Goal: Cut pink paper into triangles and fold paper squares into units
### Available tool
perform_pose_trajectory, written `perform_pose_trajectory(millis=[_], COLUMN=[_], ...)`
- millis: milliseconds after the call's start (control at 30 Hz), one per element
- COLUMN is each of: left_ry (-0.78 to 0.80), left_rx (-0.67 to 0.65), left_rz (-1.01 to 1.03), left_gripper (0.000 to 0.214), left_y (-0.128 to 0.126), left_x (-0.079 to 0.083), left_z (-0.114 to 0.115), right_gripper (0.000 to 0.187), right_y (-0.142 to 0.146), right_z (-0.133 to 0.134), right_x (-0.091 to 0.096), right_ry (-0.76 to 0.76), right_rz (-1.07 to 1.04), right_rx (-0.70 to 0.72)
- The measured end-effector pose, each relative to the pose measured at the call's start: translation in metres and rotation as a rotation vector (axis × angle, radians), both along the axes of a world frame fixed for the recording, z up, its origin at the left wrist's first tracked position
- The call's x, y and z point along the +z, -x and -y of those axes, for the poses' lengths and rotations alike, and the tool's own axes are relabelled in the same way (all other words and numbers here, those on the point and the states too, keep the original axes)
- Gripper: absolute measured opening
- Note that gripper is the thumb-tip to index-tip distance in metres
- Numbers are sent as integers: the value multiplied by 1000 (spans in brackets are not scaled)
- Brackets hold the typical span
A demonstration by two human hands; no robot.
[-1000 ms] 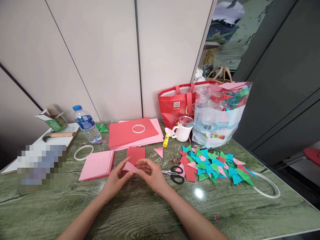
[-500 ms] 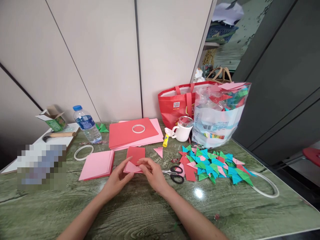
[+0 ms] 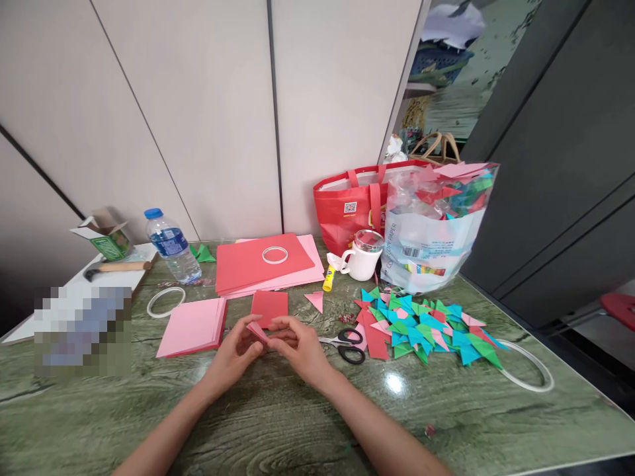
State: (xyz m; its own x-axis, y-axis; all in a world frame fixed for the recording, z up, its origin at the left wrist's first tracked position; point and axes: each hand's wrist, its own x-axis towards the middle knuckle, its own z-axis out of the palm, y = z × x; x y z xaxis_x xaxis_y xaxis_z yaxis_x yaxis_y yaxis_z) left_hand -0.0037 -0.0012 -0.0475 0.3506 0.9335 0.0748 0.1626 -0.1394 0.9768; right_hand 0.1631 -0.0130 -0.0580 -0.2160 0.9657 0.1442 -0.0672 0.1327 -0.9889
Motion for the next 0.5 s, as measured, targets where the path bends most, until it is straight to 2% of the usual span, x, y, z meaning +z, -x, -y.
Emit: perform_pose_trajectory(millis=[133,333,433,500], left_ry=[-23,16,28,-22], left_rx=[79,48,32,59], left_rz=[-115,-63,-58,-81], left_gripper=[41,47,50,49], left_y=[0,-1,0,1], left_x=[-4,-2,1,2], left_z=[0,2,3,2], right_gripper=[37,35,25,20], right_y=[1,0,-1,-3], right_z=[1,-1,-3,-5], right_x=[0,2,1,-1], right_ry=[38,75,-5,-66], right_rz=[-29,-45,2,30], right_rx=[46,37,-60,-151])
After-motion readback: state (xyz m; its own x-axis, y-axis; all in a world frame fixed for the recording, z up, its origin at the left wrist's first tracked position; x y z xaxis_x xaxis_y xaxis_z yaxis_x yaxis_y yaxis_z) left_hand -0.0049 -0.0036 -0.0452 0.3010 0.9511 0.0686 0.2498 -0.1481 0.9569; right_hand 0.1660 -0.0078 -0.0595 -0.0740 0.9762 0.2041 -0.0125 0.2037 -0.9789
